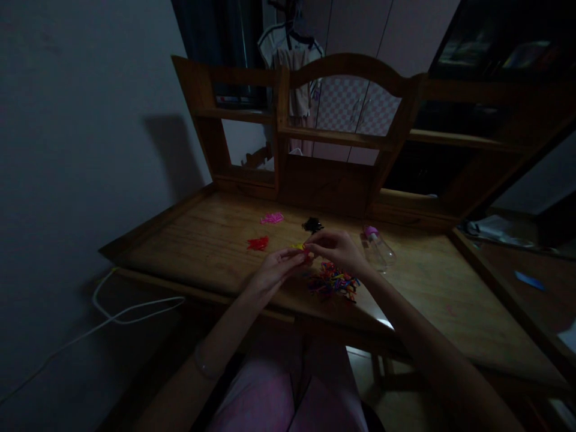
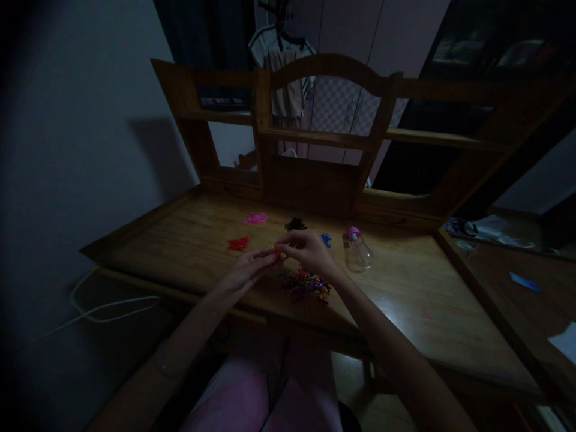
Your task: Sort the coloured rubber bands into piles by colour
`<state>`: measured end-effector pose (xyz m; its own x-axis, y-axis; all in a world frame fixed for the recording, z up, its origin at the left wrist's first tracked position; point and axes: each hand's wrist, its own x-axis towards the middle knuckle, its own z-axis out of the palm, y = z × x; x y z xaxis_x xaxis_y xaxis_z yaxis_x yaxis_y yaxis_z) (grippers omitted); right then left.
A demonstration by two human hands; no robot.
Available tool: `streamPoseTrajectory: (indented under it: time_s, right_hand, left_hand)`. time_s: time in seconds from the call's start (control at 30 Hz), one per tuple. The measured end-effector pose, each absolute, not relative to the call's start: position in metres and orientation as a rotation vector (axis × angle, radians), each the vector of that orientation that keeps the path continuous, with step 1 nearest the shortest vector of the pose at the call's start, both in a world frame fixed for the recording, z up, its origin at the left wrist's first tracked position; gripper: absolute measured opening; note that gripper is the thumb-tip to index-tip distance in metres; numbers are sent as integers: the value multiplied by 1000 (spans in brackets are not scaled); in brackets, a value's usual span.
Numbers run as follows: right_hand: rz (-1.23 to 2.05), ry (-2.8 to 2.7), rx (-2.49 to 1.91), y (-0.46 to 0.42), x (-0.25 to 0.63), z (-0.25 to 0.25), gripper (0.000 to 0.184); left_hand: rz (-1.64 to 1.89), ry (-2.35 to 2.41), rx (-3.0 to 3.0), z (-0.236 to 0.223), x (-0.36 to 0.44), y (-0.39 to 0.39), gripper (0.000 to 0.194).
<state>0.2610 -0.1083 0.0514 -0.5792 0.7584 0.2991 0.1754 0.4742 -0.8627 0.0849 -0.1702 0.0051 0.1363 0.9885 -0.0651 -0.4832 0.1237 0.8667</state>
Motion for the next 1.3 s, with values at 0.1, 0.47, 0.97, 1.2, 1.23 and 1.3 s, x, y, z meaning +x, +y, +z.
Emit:
streamPoseTrajectory:
  time_s: [0.1,0.47,0.97,1.2,1.23,1.3]
  right_hand:
    - [1235,-1868,-812,-107,260,51,30]
    - [1455,-1755,-825,-107,242,53,29]
    - [1406,-2057,-763,-94,179,51,28]
    - [844,-2257,-903,-59,135,38,15]
    - [798,-2266,-898,-61,132,39,13]
    - [727,-2259,-846,-72,129,42,13]
  left_hand:
    - [1253,788,769,9,85,-172,27]
    - [1313,823,683,0,62,-179,22]
    - [1528,836,505,-10,1,-193,11]
    - [1545,846,502,-16,-16,-185,14]
    - [1553,847,507,-16,-18,-184,15]
    - [1591,848,512,-18,-20,-182,17]
